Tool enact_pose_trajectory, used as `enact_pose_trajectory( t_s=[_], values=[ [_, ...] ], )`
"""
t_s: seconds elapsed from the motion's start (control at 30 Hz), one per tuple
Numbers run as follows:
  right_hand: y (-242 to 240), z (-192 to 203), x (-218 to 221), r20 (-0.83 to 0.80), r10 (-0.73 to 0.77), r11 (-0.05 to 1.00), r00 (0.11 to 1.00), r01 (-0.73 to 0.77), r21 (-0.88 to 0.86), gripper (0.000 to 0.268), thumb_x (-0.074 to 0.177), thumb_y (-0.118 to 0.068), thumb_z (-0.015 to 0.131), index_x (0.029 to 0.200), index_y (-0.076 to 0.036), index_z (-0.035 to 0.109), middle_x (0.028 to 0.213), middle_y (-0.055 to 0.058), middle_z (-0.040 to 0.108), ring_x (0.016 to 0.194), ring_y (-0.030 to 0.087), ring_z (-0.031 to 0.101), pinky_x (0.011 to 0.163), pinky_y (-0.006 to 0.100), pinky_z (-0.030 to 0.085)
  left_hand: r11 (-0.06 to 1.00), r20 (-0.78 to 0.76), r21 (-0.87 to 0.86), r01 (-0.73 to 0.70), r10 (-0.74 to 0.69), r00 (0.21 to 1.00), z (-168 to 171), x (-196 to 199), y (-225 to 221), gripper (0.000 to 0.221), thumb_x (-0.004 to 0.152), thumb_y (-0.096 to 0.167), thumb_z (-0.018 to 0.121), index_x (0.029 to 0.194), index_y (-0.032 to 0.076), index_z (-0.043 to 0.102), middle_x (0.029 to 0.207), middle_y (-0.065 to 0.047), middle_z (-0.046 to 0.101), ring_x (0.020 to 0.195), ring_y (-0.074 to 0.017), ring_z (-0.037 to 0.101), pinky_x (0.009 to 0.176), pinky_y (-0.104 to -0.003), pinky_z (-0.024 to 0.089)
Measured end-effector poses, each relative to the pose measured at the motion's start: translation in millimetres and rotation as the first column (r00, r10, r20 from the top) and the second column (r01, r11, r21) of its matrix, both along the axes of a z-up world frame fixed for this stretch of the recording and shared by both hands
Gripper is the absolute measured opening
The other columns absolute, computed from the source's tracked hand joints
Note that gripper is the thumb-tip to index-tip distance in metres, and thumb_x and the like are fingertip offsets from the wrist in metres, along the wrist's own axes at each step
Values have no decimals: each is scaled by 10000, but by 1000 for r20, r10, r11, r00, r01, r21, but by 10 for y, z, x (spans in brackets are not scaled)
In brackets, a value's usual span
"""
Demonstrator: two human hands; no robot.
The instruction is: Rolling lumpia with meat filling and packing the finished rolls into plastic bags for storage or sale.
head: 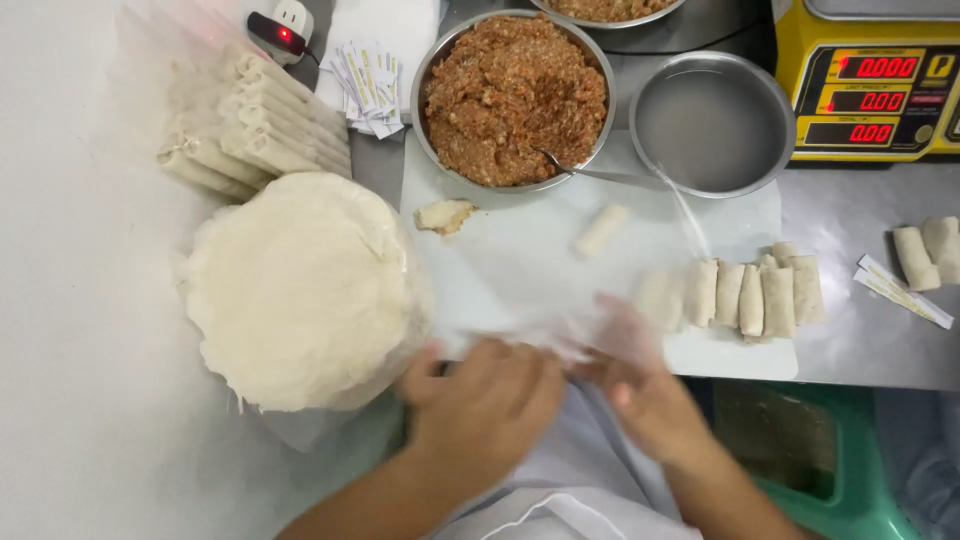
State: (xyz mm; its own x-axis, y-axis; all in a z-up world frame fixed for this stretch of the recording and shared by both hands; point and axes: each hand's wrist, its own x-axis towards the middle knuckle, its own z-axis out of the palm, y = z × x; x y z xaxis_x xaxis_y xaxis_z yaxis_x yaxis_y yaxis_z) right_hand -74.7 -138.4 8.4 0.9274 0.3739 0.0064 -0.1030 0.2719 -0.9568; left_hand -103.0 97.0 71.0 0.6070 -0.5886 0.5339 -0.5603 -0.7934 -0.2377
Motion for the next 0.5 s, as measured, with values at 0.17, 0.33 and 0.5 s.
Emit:
enact_pose_trajectory(
  t_s=[0.17,0.33,0.5],
  values=[
    [173,-354,-107,-415,-189,943,890,282,176,438,964,-281,648,1295,4,620,1096,159,724,946,246,699,833,358,556,785,-332,-615,-75,-171,928,-347,5,-370,378,907,515,679,1150,226,693,1282,-34,592,1158,-243,629,1009,-493,368],
    [76,-282,-121,-342,-92,994,935,107,24,402,990,-286,563,1278,-15,633,1162,205,750,1065,334,736,894,414,564,606,-497,-755,-251,-278,822,-395,88,-317,403,926,385,703,1223,124,629,1153,-38,640,1078,-206,634,1027,-381,449],
    [-15,-272,-154,-131,-86,978,988,58,-203,381,1020,-312,535,1197,-40,734,1160,87,739,1125,195,674,1018,322,491,446,-579,-801,-398,-409,705,-592,166,-347,420,922,296,729,1278,107,609,1152,-52,565,960,-193,556,906,-317,520]
  ],
)
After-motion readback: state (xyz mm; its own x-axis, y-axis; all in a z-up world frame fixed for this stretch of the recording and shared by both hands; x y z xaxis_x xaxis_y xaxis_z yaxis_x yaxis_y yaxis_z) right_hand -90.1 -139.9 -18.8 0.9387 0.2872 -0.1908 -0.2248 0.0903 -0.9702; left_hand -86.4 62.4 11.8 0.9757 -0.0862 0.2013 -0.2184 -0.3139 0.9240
